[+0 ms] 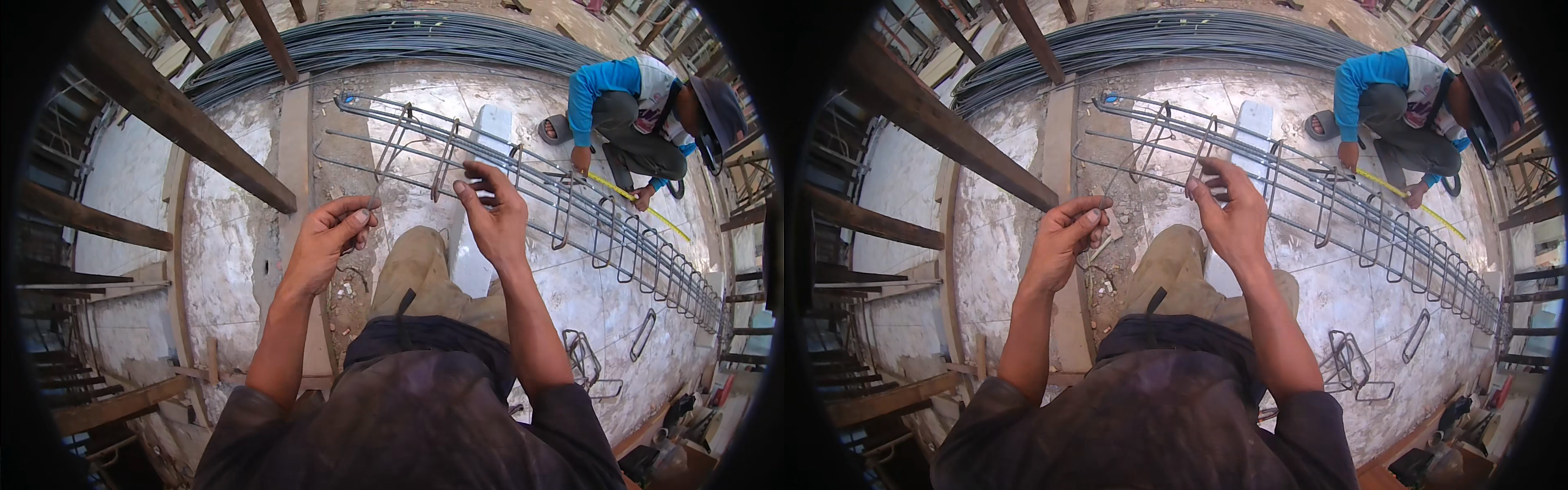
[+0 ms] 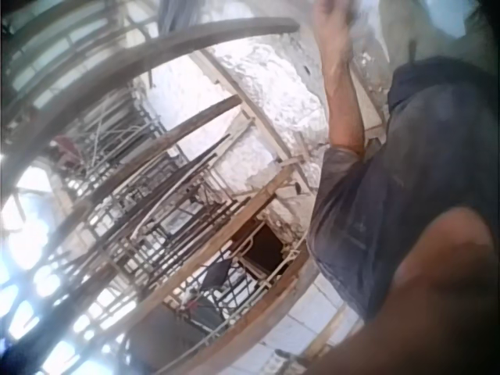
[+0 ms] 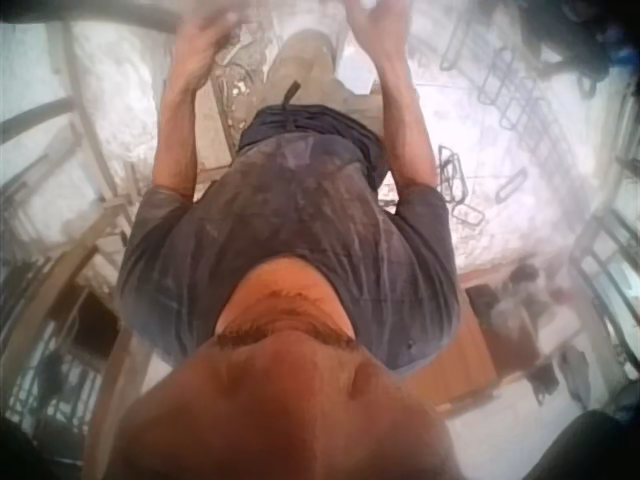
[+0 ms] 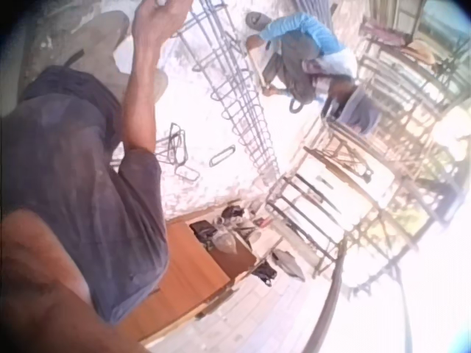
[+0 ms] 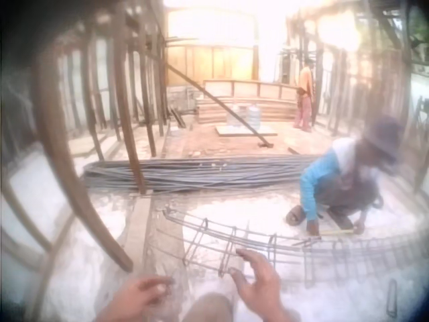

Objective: The person assembles a rebar cage by placing stirrups onto long bars and securing them with wire using pliers. The person measures the spacing with a tape measure, cuts lengths of wire, and twists the wire around the junctions to bind the steel structure together.

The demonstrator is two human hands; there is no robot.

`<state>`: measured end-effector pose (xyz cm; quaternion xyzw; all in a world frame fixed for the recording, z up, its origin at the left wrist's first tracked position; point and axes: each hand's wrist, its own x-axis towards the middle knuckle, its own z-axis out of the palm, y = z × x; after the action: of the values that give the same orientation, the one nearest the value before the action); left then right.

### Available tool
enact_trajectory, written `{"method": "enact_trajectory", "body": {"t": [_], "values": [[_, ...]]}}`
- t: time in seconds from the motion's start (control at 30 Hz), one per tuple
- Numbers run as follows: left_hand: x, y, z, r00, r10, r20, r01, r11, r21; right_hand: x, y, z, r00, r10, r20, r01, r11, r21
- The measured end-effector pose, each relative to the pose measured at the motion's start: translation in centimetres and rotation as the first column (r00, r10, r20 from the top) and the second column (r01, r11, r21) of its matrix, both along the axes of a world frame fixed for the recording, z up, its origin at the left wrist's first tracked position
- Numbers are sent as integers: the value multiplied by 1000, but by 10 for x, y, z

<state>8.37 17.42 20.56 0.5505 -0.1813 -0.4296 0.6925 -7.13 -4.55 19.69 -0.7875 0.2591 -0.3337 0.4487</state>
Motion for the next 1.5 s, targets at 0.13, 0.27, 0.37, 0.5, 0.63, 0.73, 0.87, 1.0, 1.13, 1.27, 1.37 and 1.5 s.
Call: {"method": "enact_trajectory", "body": {"t": [0.13, 0.27, 0.37, 0.5, 0.63, 0.73, 0.87, 1.0, 1.13, 1.27, 1.37, 1.5], "values": [[11, 9, 17, 997, -16, 75, 11, 998, 64, 14, -23, 12, 993, 110, 43, -79, 891, -446], [14, 12, 20, 995, -57, 87, 52, 997, 56, 27, -26, 3, 977, 203, -59, -204, 826, -525], [17, 16, 19, 993, -44, 110, 39, 998, 48, 33, -18, -9, 973, 224, -53, -229, 913, -338], [18, 12, 17, 959, 37, 281, -55, 997, 58, 27, -6, -14, 991, 126, 36, -131, 970, 206], [11, -10, -6, 898, 63, 435, -104, 992, 70, -14, -26, -14, 991, -23, 134, -15, 960, 281], [13, 8, -25, 886, 176, 429, -239, 966, 98, -50, -6, -27, 996, 91, -19, -84, 965, 248], [15, 11, -28, 851, -16, 526, -94, 979, 181, -156, -1, -40, 988, 30, -148, -5, 986, 166], [-5, -17, 3, 723, -271, 636, 91, 949, 302, -317, -27, -177, 664, -701, -258, 747, 618, 243], [-38, -61, 31, 567, -423, 707, 258, 906, 335, -470, 35, -303, 183, -555, -812, 948, 318, -4], [-52, -82, 44, 466, -480, 744, 242, 877, 414, -465, 137, -344, -15, -612, -791, 946, 248, -210], [-54, -86, 42, 459, -508, 729, 223, 860, 459, -439, 188, -325, -163, -553, -817, 969, 64, -237], [-76, -109, 42, 463, -573, 676, 276, 818, 505, -441, 245, -335, -345, -342, -874, 926, -277, -257]]}}
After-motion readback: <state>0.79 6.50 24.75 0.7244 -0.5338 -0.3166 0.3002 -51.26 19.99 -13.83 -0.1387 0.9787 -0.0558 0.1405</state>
